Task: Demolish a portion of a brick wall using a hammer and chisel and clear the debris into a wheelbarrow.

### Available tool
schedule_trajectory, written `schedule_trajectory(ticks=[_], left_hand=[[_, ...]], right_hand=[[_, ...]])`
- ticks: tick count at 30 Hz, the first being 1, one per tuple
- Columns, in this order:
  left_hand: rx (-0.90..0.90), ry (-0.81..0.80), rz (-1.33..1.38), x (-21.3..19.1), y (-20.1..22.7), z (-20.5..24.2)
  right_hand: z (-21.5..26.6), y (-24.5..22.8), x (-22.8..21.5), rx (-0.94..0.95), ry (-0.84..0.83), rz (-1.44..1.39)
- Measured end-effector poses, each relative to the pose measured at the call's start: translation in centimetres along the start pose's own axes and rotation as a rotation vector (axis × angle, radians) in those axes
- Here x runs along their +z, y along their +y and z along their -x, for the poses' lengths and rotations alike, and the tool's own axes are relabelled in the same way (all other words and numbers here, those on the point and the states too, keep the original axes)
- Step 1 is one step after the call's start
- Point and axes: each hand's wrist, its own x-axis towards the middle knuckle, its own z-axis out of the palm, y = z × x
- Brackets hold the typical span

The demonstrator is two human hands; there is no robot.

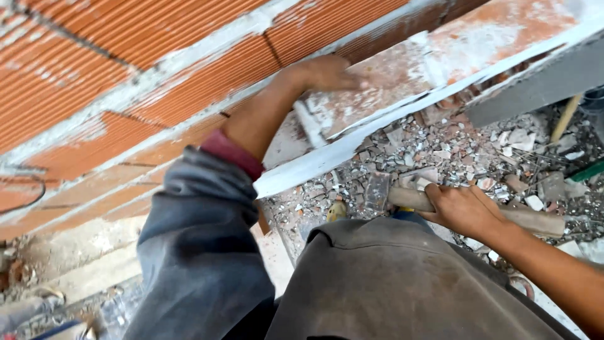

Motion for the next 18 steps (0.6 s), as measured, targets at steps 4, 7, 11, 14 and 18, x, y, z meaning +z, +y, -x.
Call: schedule_trajectory(ticks=[4, 7, 11, 14, 18], left_hand=[[0.111, 0.030, -0.076, -0.2, -0.9, -0.4], [0.165, 0.103, -0.047, -1.0, -1.7, 1.6], [0.353, 0.313, 0.008, -1.4, -4.9, 6.3], [0.316, 0.386, -0.070, -1.0, -7.0, 12.1], [0.208, 0.348, 0.011, 0.4, -7.5, 18.0]], right_hand=[[-1.7, -8.5, -7.4, -0.142, 0.071, -0.015], [-5.0, -15.7, -13.0, -0.287, 0.082, -0.049], [-10.9, -24.2, -17.2, -0.412, 0.122, -0.106], [-15.3, -28.5, -16.9, -0.397, 0.126, -0.152], [-18.6, -29.3, -16.0, -0.328, 0.026, -0.100]])
